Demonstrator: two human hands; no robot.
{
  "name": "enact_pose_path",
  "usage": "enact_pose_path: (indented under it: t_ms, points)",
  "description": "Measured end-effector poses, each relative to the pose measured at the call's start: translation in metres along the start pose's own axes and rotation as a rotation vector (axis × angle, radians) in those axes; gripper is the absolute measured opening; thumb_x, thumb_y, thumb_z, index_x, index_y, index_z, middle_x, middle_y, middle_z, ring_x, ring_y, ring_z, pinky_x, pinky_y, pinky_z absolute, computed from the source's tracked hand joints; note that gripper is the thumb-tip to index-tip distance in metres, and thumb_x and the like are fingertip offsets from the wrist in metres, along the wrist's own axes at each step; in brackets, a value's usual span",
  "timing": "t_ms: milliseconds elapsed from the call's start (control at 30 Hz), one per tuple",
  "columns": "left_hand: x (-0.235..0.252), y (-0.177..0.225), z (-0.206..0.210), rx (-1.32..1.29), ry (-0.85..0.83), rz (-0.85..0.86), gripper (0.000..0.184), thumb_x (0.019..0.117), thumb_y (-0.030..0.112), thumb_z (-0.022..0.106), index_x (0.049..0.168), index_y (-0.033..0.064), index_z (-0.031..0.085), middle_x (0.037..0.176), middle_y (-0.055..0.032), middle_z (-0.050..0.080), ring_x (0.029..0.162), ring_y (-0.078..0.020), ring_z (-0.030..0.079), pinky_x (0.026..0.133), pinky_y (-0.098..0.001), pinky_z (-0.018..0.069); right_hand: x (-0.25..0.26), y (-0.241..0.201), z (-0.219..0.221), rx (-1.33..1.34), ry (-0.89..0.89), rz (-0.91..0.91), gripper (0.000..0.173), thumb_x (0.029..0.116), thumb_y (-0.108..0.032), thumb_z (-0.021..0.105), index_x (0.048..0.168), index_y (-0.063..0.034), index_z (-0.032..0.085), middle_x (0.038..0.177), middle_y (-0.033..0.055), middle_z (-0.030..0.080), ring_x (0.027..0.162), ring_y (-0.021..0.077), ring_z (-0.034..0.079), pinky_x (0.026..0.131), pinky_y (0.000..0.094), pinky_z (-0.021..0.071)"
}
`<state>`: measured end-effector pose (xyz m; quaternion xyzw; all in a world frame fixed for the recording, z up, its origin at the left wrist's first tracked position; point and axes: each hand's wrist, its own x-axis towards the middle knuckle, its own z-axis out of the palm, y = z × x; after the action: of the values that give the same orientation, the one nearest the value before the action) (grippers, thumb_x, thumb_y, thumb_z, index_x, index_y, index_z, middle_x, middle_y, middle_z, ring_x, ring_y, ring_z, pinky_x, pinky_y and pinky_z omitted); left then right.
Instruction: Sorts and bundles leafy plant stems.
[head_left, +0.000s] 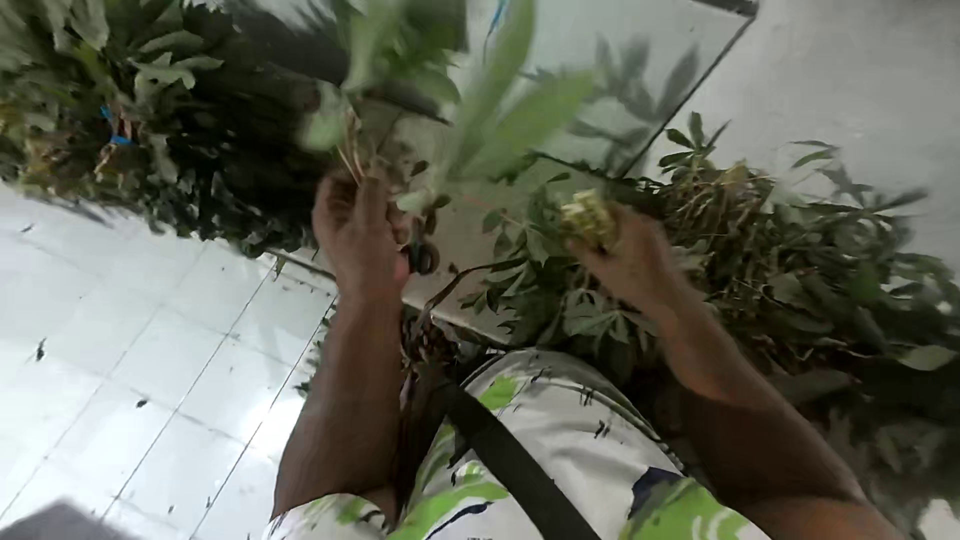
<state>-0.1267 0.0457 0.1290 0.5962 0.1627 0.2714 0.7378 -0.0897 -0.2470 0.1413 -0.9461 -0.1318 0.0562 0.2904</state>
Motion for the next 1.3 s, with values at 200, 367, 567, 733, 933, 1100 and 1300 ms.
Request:
enact_pose_path:
  t_ms: [200,367,567,733,933,1100,1300]
  points:
    - [-0.028,-0.027,-0.182,0.848,0.377,0.052,0.04,0.1041,0.033,0.054,0.13,0.0033,0.056,0.109,-0.0093,0.065,0.084,-0.0165,0.065,0.073,-0.0368,0.0574,-0.029,0.045,-0.039,0.076,0.08,0.069,0.062,0.094,-0.043,0.072,0.146,-0.0171,0.051,0.133,0.0106,0.065,0.115,0.0214,0.066,0.098,0.0514,0.0551]
    - [-0.094,-0.077,-0.26,1.46,0.037,-0.494,0.062,0.1015,0.046,0.058,0.137,-0.0042,0.058,0.129,-0.0378,0.059,0.123,-0.0565,0.056,0.1,-0.0754,0.042,-0.045,0.073,-0.049,0.022,0.237,0.154,0.069,0.0907,-0.045,0.075,0.147,-0.0138,0.05,0.139,0.0127,0.06,0.124,0.0268,0.062,0.105,0.0548,0.0504]
    - [-0.067,-0.064,-0.14,1.106,-0.258,0.038,0.056,0.1029,0.034,0.06,0.14,-0.0077,0.053,0.139,-0.034,0.054,0.126,-0.0457,0.058,0.104,-0.0585,0.0495,-0.048,0.085,-0.058,0.38,0.331,0.043,0.044,0.0941,-0.029,0.074,0.131,-0.0097,0.061,0.115,0.0048,0.073,0.098,0.0144,0.073,0.086,0.0388,0.0636]
    - [-0.064,-0.038,0.026,0.718,-0.703,0.53,0.088,0.0897,0.059,0.069,0.152,0.0021,0.043,0.156,-0.0243,0.043,0.14,-0.036,0.048,0.108,-0.0554,0.0458,-0.062,0.069,-0.063,0.626,0.314,-0.243,0.038,0.0929,-0.017,0.072,0.125,-0.002,0.059,0.106,0.0039,0.075,0.094,0.0134,0.073,0.084,0.0319,0.0636]
    - [-0.127,-0.048,0.164,0.241,-1.379,0.356,0.124,0.0661,0.061,0.09,0.16,0.011,0.027,0.144,-0.0084,0.058,0.13,-0.0164,0.057,0.112,-0.0455,0.0481,-0.096,0.064,-0.055,0.964,0.315,-0.378,0.037,0.0918,-0.023,0.074,0.123,-0.012,0.058,0.103,-0.0003,0.065,0.09,0.0106,0.066,0.077,0.0297,0.0607]
    - [-0.166,-0.06,0.197,0.592,-1.424,0.196,0.056,0.0869,0.04,0.075,0.131,0.0106,0.059,0.099,-0.0062,0.073,0.092,-0.02,0.072,0.081,-0.0499,0.0605,-0.128,0.083,-0.042,0.692,0.705,0.047,0.073,0.0806,-0.042,0.081,0.137,-0.009,0.048,0.113,-0.0003,0.067,0.097,0.0101,0.068,0.08,0.032,0.0621]
    - [-0.2,-0.071,0.224,0.63,-1.699,0.486,0.039,0.0877,0.044,0.072,0.114,0.0154,0.07,0.104,-0.0021,0.072,0.1,-0.0199,0.069,0.089,-0.0504,0.0558,-0.166,0.116,-0.025,0.875,0.749,0.14,0.047,0.0837,-0.01,0.08,0.126,-0.0033,0.06,0.113,0.0148,0.074,0.105,0.0322,0.073,0.091,0.0477,0.0629]
